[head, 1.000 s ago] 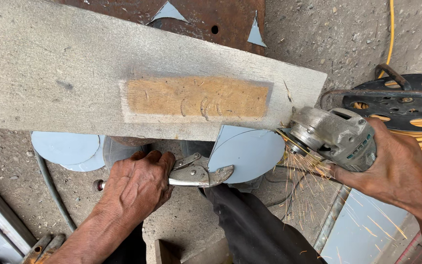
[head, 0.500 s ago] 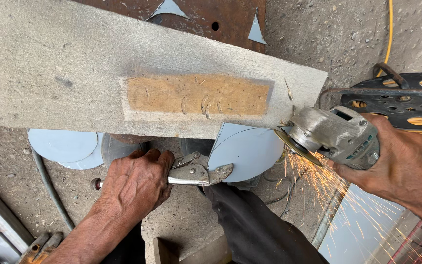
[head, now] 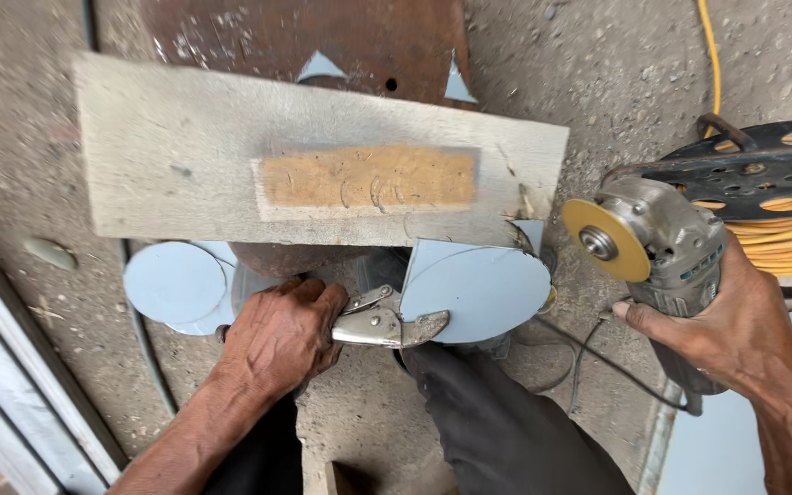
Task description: The person uses an angle grinder to cut a circular shape from a light blue metal sheet. The sheet is held with locking pliers on a concrete block. Sparks are visible during cutting. The person repositions the sheet several times to complete the cut.
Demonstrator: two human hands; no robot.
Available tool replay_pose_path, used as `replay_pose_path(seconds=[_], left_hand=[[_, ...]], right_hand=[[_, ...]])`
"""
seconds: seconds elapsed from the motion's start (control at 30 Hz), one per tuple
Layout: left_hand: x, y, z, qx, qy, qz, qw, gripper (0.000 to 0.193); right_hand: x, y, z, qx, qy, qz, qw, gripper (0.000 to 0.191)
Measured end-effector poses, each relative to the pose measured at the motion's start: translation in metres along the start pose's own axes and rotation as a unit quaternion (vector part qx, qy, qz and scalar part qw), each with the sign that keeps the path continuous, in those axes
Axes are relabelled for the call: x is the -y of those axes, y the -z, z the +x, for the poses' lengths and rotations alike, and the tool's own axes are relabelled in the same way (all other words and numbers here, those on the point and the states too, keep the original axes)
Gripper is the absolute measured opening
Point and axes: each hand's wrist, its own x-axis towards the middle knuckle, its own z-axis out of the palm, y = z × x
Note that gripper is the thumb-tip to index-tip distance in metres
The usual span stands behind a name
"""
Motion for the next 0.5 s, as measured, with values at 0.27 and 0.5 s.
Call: replay_pose_path(seconds=[0.27, 0.5], left_hand=[[-0.069, 0.097, -0.048, -0.124, -0.021, 0.128, 0.984, 0.031], [-0.183, 0.161, -0.124, -0.141, -0.026, 0.215, 0.966, 0.037]], right_hand=[[-0.009, 0.033, -0.099, -0.093, -0.025, 0.211, 0.973, 0.085], [-0.028, 0.07, -0.187, -0.173, 0.081, 0.279, 0.941, 0.078]])
